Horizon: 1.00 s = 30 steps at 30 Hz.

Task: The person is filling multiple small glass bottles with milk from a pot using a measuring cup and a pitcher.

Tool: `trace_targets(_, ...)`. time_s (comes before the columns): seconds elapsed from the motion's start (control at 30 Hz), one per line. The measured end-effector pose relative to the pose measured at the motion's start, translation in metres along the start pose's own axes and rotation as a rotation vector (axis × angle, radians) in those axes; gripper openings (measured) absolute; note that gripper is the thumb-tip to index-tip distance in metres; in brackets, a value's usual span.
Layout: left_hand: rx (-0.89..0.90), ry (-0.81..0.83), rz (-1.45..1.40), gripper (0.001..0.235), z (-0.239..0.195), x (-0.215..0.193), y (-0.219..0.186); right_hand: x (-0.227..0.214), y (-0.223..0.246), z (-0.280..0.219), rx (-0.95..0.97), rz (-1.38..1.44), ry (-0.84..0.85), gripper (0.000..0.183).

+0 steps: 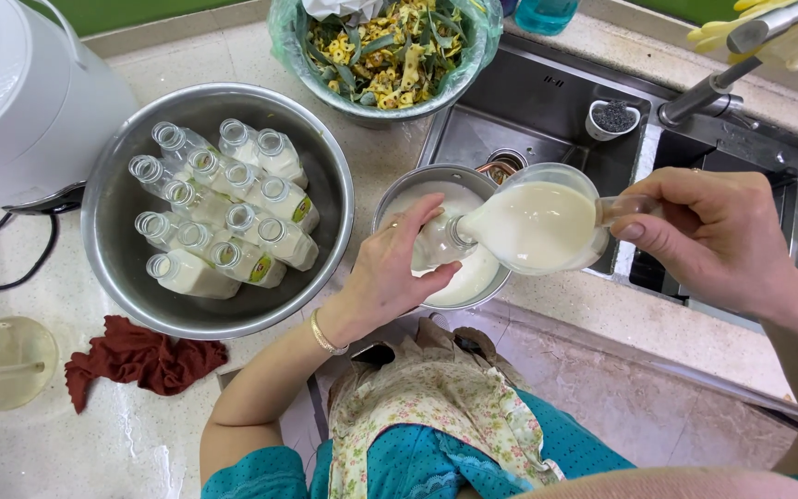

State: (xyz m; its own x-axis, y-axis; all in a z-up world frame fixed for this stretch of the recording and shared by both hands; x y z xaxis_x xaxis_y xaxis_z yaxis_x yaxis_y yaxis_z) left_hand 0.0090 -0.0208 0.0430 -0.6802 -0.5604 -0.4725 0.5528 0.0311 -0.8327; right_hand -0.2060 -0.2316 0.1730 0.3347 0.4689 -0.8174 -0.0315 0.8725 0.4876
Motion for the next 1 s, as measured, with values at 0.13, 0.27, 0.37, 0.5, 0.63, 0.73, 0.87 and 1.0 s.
trace_targets(0.13, -0.010, 0.004, 0.007, 0.080, -0.003, 0.004, 0.001, -0.003, 0.007, 0.002, 0.073, -0.113, 0.054, 0.033)
trace_targets(0.27, -0.008, 0.001, 0.011, 0.080, -0.006, 0.004, 0.000, -0.004, 0.009, 0.003, -0.007, -0.113, 0.068, 0.033)
trace_targets(0.37, -0.014, 0.006, 0.018, 0.079, -0.008, 0.004, -0.004, -0.005, 0.014, 0.005, -0.017, -0.129, 0.085, 0.032)
trace_targets(0.5, -0.014, 0.008, 0.013, 0.079, -0.011, 0.004, -0.007, -0.005, 0.015, 0.005, 0.057, -0.190, 0.116, 0.030)
trace_targets(0.63, 0.007, -0.001, 0.003, 0.079, -0.012, 0.005, -0.008, -0.006, 0.024, 0.009, -0.006, -0.135, 0.090, 0.028)
trace_targets(0.73, 0.017, -0.008, 0.001, 0.079, -0.013, 0.005, -0.008, -0.006, 0.026, 0.011, -0.017, -0.140, 0.105, 0.027)
trace_targets(0.87, 0.007, -0.004, 0.006, 0.078, -0.015, 0.006, -0.006, -0.006, 0.030, 0.016, -0.018, -0.188, 0.138, 0.028)
trace_targets(1.0, 0.003, -0.001, 0.004, 0.077, -0.014, 0.006, -0.007, -0.006, 0.032, 0.019, -0.049, -0.221, 0.168, 0.029)
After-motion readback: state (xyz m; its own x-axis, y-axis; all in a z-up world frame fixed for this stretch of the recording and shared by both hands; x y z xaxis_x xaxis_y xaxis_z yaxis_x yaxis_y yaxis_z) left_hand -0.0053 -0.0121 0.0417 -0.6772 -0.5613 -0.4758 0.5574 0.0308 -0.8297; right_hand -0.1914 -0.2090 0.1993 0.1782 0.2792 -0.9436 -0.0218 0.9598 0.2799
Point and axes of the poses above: each hand's wrist, its own z-axis towards the middle knuckle, its own x-axis out of the palm, y = z × x, the point moved 3 cm from there along z, towards the middle knuckle, and after that the axes turned 15 degrees about -x, right-handed, at the moved point
